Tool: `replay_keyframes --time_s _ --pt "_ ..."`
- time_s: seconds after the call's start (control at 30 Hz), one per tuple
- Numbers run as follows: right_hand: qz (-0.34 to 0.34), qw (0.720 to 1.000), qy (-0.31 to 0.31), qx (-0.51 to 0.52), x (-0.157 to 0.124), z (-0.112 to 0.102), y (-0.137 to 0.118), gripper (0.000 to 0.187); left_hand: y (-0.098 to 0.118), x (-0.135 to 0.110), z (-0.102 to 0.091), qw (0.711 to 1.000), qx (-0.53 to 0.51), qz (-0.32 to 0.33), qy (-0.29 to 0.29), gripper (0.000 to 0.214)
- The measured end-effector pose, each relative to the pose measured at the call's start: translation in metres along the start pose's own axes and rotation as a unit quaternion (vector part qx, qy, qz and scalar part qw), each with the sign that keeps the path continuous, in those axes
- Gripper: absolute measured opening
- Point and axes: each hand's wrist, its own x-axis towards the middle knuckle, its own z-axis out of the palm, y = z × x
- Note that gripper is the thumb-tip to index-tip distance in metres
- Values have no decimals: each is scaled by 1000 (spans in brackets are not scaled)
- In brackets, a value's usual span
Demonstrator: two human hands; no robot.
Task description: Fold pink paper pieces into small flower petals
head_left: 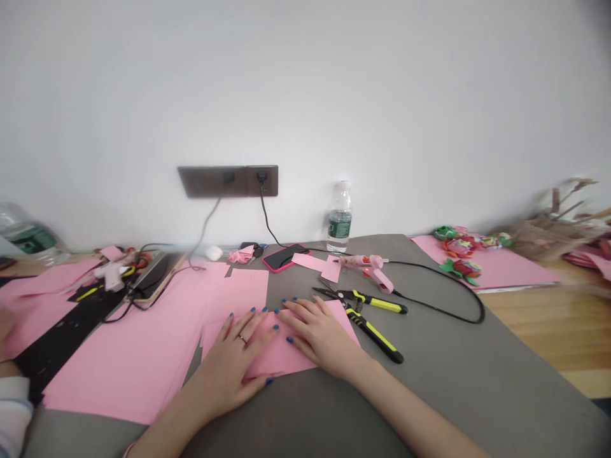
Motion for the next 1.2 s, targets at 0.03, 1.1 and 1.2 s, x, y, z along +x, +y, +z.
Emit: replay_keyframes --time_s 0.03,1.1,1.2 --pt "-10 1000 -3 4 1 -2 3 38 -1 1 -2 1000 -4 1 -2 74" --pt "-45 998 0 40 -1 -2 20 40 7 -7 4 1000 3 27 4 64" --pt "-45 998 2 38 -2 -1 19 40 11 -7 4 999 -7 35 -3 65"
